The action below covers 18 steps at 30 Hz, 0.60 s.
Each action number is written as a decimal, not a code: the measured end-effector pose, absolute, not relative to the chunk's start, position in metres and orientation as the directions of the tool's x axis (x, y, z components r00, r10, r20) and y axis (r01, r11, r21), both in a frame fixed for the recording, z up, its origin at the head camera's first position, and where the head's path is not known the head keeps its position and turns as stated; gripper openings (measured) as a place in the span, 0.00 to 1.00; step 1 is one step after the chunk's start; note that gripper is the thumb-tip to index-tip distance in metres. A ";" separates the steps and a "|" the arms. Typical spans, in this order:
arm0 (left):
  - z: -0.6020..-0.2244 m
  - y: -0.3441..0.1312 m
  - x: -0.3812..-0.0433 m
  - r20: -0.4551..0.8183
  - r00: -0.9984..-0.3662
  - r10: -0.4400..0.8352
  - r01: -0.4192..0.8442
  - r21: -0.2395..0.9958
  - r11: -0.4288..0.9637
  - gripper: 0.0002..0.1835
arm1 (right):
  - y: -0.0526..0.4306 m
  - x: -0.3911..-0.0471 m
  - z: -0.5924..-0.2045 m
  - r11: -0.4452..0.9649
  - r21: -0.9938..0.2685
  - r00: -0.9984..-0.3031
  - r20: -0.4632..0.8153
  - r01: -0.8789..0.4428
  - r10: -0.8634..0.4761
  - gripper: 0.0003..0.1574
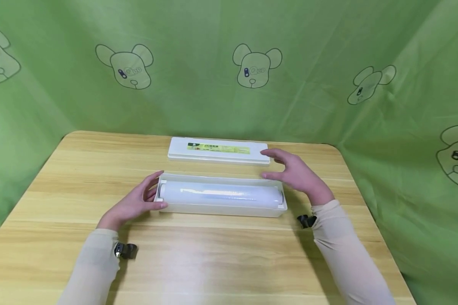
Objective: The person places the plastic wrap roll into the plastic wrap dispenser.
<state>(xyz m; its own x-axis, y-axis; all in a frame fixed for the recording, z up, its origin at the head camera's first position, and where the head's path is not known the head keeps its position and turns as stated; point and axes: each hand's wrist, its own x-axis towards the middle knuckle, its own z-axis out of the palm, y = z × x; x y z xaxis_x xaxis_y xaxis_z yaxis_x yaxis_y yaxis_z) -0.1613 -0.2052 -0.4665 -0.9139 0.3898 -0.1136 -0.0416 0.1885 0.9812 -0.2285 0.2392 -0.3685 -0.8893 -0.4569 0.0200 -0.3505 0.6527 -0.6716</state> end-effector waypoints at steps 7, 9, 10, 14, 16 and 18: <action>-0.467 -0.207 -0.161 -0.113 -0.915 0.387 -0.038 0.979 0.198 0.55 | 0.247 -0.246 -0.376 0.723 -0.611 -0.905 -0.026 -0.323 -0.425 0.54; -0.467 -0.207 -0.161 -0.113 -0.916 0.384 -0.037 0.979 0.200 0.55 | 0.248 -0.251 -0.378 0.732 -0.599 -0.904 -0.028 -0.326 -0.426 0.55; -0.467 -0.207 -0.161 -0.112 -0.917 0.382 -0.036 0.979 0.200 0.55 | 0.249 -0.254 -0.379 0.735 -0.593 -0.903 -0.029 -0.329 -0.428 0.56; -0.468 -0.208 -0.161 -0.103 -0.919 0.382 -0.030 0.981 0.193 0.54 | 0.251 -0.265 -0.384 0.741 -0.587 -0.903 -0.036 -0.327 -0.427 0.57; -0.468 -0.208 -0.161 -0.101 -0.917 0.386 -0.028 0.981 0.191 0.54 | 0.253 -0.270 -0.388 0.745 -0.589 -0.908 -0.044 -0.314 -0.417 0.58; -0.469 -0.207 -0.162 -0.101 -0.915 0.390 -0.026 0.981 0.192 0.54 | 0.257 -0.276 -0.392 0.748 -0.594 -0.913 -0.055 -0.295 -0.404 0.58</action>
<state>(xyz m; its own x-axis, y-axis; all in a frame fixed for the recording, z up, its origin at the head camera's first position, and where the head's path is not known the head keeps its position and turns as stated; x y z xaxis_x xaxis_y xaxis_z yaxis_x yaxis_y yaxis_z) -0.1617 -0.2072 -0.4694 -0.9153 0.3900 -0.1008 -0.0261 0.1922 0.9810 -0.2762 0.2569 -0.3920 -0.9132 -0.4037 -0.0555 -0.2948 0.7484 -0.5942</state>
